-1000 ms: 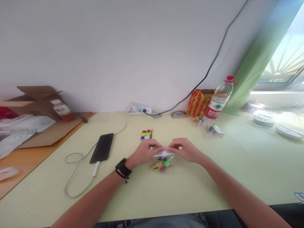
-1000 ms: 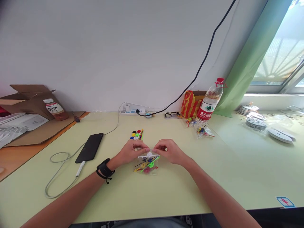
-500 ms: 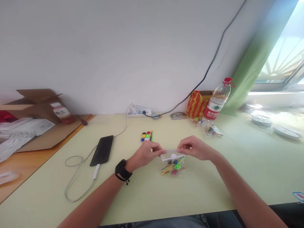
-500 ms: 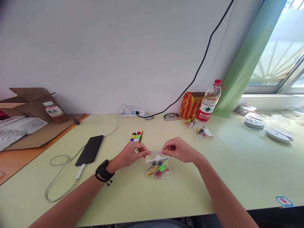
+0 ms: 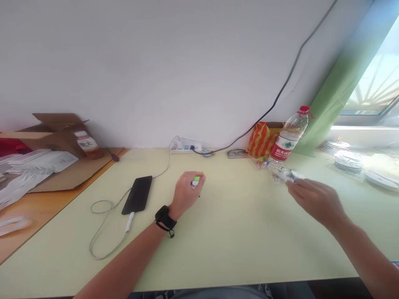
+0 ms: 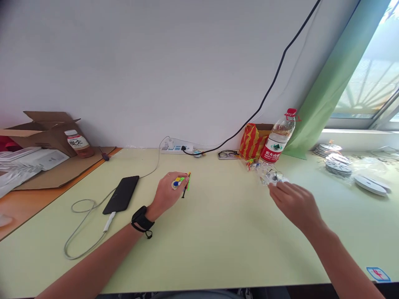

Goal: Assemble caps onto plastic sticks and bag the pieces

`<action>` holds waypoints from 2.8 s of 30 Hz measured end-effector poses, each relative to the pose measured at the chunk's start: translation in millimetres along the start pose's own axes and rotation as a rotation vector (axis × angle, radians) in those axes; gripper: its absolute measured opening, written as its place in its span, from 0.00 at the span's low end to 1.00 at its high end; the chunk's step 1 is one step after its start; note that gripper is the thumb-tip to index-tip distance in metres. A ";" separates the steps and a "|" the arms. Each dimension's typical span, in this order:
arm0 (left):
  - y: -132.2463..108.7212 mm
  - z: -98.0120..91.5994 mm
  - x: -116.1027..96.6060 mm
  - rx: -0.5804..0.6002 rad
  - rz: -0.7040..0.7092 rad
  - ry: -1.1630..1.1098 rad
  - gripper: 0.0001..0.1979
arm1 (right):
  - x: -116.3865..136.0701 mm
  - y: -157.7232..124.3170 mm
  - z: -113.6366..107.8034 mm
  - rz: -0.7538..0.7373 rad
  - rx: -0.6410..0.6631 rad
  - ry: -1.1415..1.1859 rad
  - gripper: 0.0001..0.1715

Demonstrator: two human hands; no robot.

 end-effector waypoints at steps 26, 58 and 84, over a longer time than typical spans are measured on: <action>-23.6 42.8 -14.9 0.664 0.240 0.046 0.27 | 126.9 48.6 110.3 0.115 0.701 0.517 0.43; -12.1 29.1 -9.5 0.466 0.308 -0.023 0.12 | 98.7 57.6 103.2 0.100 0.567 0.843 0.12; -15.8 16.5 -25.5 0.555 0.266 -0.062 0.04 | 94.6 72.1 63.7 0.158 0.814 1.078 0.14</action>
Point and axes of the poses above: each hand's wrist, its own y-axis towards the middle knuckle, its own z-axis out of the palm, x = y × z, the point moved 1 cm from there along y, towards the middle knuckle, and after that the axes turned 6 degrees about -x, right-handed, at the moved point
